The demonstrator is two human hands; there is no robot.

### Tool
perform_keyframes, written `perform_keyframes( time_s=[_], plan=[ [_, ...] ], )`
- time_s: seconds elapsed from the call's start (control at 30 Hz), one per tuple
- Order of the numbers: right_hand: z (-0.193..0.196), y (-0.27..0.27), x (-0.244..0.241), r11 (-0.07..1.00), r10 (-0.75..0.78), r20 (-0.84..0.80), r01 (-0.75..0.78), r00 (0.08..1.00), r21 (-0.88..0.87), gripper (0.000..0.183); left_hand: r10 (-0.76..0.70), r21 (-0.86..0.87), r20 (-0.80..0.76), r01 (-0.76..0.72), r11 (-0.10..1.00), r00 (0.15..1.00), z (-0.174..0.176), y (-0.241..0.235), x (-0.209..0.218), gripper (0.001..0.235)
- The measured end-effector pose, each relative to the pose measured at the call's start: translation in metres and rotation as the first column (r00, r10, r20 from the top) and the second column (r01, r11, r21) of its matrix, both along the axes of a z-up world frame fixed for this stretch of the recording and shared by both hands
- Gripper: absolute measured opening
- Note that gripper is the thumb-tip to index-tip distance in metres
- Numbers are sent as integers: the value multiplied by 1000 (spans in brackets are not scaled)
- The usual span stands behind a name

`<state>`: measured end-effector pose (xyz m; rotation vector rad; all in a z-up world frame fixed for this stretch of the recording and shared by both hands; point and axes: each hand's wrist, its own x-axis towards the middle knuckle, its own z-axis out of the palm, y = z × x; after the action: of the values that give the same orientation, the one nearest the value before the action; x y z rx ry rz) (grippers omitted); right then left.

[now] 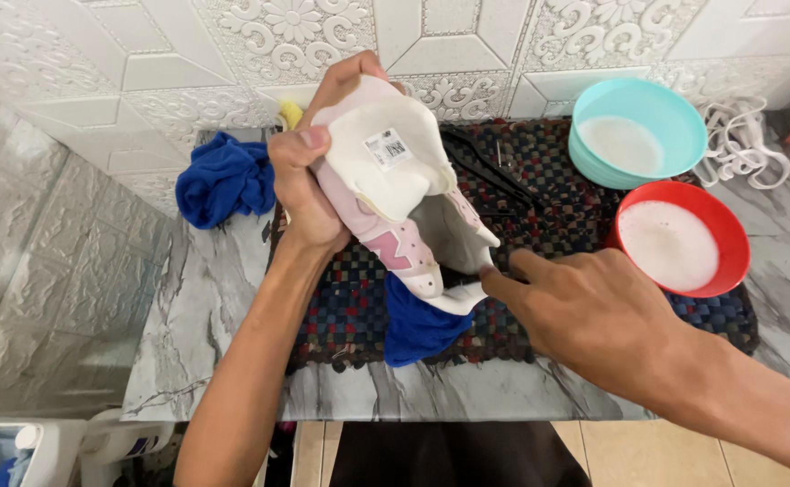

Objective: The person scrubs the interior of a pink and white sneaker using a black brush dipped in soapy water. They repeatedly dip the brush into a red bowl of soapy water and scrub the inside of the shoe, occasionally rotating the shoe to access different areas.

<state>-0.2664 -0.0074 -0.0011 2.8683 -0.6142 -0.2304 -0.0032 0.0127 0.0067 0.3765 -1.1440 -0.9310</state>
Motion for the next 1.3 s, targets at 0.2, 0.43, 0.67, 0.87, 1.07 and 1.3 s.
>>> perform_keyframes(
  time_s=[0.2, 0.43, 0.67, 0.87, 1.07, 1.3],
  plan=[
    [2, 31, 2, 830, 273, 59, -204, 960, -519, 29, 56, -29, 23, -55, 998, 998, 0, 2, -3, 58],
    [21, 20, 13, 915, 5, 729, -297, 685, 273, 12, -33, -16, 8, 33, 999, 999, 3, 6, -2, 61],
    [-4, 5, -13, 999, -36, 242, 39, 970, -5, 42, -122, -71, 41, 125, 990, 992, 1, -2, -3, 56],
    [-13, 14, 0, 994, 109, 523, -108, 845, -31, 26, -129, -15, 24, 129, 992, 991, 3, -4, -1, 60],
    [7, 16, -2, 991, -78, 375, 31, 924, 131, 13, -239, -2, -54, 239, 971, 970, 8, -5, -5, 58],
    [-11, 18, -7, 997, 16, 336, -39, 942, 61, 47, -222, 5, -21, 223, 975, 975, 8, -2, 3, 57]
  ],
)
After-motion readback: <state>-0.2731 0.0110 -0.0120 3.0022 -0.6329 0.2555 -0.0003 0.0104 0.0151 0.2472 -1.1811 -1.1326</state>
